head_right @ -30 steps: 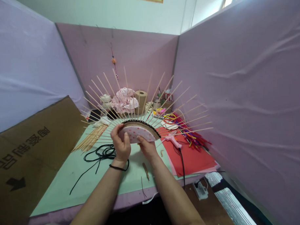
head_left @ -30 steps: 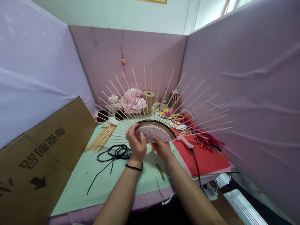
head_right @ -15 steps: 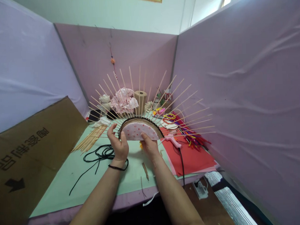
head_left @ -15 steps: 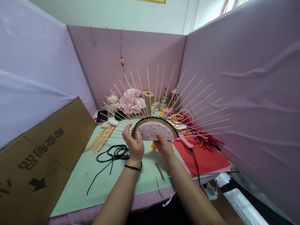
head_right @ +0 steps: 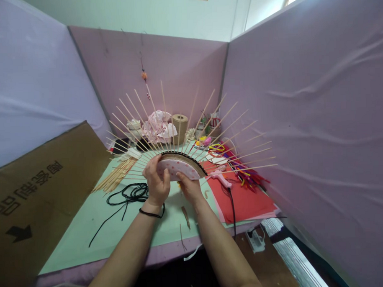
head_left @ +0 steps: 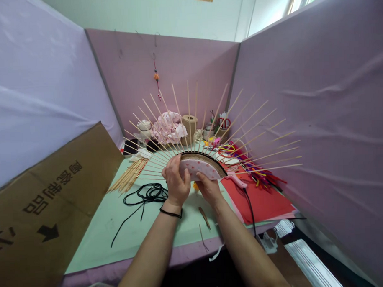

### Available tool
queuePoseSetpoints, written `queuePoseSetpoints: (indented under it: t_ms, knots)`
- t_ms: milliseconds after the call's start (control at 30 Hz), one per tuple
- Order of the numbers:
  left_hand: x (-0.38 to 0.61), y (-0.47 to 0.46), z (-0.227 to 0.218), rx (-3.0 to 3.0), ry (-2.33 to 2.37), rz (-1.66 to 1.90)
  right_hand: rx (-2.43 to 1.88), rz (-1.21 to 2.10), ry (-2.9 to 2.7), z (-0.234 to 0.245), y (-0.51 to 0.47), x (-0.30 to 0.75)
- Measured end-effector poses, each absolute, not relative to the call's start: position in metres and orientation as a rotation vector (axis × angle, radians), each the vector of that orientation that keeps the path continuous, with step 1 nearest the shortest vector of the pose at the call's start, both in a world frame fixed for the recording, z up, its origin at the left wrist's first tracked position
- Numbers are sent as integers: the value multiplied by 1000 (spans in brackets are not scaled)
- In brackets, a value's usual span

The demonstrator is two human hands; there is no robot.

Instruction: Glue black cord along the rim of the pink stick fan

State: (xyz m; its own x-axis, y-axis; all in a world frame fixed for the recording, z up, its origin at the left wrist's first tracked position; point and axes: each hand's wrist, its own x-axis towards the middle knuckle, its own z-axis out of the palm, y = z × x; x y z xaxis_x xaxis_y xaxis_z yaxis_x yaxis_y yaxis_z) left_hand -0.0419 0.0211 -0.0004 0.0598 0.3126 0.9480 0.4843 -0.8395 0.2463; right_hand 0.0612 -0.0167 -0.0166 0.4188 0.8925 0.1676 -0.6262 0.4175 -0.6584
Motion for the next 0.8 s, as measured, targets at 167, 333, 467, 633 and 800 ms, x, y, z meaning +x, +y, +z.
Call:
queuePoseSetpoints:
  t_ms: [167,333,467,633,800]
  knots:
    - [-42,23,-4,-2194,-822,-1930,-543,996,-485,-16,-16,65]
    - [-42,25,-5,-2222,-858,-1991,-538,997,-485,-14,-17,65]
    - [-42,26,-5,-2098,-958,-2028,-532,992,-443,-14,-15,64]
    - [-40,20,-2,-2184,-845,-1869,-569,1011,-498,-16,-16,61]
    - [-38,17,-3,-2239,-813,-1824,-557,1033,-540,-16,-19,60]
